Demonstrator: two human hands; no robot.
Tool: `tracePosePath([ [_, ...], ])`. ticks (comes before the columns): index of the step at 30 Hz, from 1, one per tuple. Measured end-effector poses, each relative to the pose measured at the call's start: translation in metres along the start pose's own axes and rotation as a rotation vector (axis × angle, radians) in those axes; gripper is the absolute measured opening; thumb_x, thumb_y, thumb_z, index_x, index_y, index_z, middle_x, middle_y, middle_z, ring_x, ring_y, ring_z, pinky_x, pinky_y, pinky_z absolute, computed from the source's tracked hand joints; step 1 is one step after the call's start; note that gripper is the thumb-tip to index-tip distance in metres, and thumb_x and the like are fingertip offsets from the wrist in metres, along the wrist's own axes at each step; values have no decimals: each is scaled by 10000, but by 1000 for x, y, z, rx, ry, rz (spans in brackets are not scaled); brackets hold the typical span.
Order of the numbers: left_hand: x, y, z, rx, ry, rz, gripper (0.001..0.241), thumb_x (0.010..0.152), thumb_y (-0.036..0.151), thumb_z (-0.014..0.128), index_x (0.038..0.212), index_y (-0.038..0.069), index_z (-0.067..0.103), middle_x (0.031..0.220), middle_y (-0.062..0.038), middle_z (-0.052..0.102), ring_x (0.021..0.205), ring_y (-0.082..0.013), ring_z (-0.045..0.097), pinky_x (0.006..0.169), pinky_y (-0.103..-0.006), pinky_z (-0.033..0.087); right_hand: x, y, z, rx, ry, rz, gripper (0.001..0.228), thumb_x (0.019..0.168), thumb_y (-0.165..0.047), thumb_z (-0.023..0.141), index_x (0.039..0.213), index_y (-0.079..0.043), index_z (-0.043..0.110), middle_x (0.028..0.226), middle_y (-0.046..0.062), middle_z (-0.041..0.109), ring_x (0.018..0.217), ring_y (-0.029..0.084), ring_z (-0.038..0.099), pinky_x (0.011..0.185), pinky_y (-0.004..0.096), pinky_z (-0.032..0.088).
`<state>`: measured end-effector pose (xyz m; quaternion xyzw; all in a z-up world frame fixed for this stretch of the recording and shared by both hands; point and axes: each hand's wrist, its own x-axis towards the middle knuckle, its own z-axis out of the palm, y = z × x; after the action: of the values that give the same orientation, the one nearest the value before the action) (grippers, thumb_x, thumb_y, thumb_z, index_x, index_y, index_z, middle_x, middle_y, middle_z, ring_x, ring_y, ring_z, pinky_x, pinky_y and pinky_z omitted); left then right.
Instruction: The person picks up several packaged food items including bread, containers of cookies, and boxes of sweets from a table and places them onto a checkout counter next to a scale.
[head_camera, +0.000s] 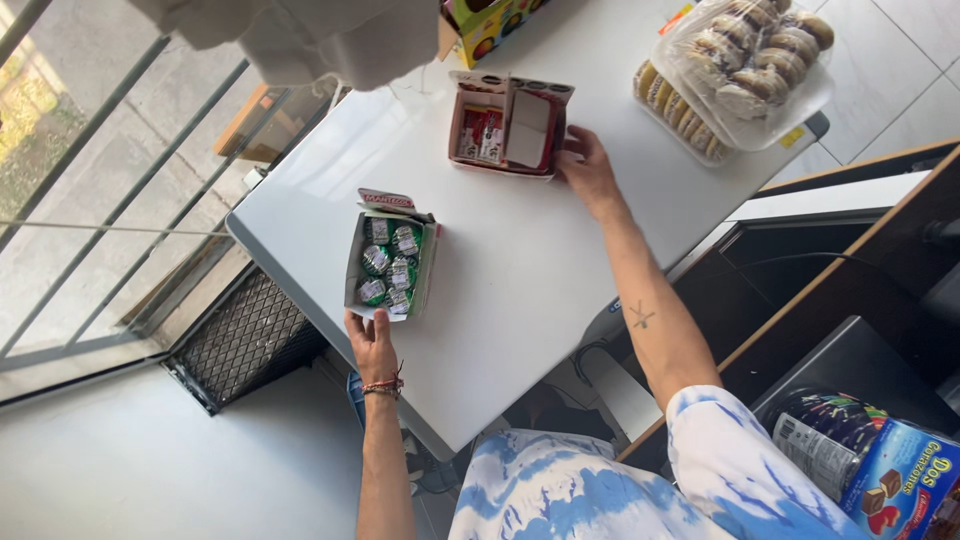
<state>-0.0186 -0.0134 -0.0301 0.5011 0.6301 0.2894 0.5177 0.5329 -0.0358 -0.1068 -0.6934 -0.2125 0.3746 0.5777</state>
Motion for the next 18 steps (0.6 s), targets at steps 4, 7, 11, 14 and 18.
tracePosePath([
  [4,-10,11,8,-123,3,17,961,1248,859,601,2015,317,397,2031,-99,500,1808,-464,495,1498,-683,466,-40,-23,2,-153,-24,104,929,1041,-461,1104,1781,-145,641,1650,262,781,1348,447,886,1020,524,809],
  [7,-33,26,15,-132,-5,64,1139,1171,1025,439,2043,299,340,2069,-98,440,1841,-425,470,1533,-645,413,-81,-68,-29,-121,-194,234,982,929,-614,1182,1656,-83,790,1588,224,841,1343,393,886,1109,497,762],
  [11,-73,-12,26,204,16,55,952,1251,809,562,2031,297,373,1990,-100,555,1792,-325,553,1523,-556,457,-79,-47,-129,343,463,198,366,1167,-477,847,1399,-210,751,1191,71,898,1082,287,961,958,460,822],
  [14,-114,-6,48,357,-78,110,951,1223,703,650,2001,228,380,2021,-115,501,1844,-328,492,1526,-576,424,-80,-85,-186,493,891,154,764,903,-817,936,1347,-231,728,1204,18,880,1088,217,935,945,414,778],
  [18,-136,-32,70,488,-173,393,839,1229,529,720,1926,104,522,2095,-196,360,1959,-368,308,1599,-683,163,-43,-105,-232,602,787,112,991,748,-688,1077,1544,-144,850,1374,128,976,1218,312,954,948,452,790],
])
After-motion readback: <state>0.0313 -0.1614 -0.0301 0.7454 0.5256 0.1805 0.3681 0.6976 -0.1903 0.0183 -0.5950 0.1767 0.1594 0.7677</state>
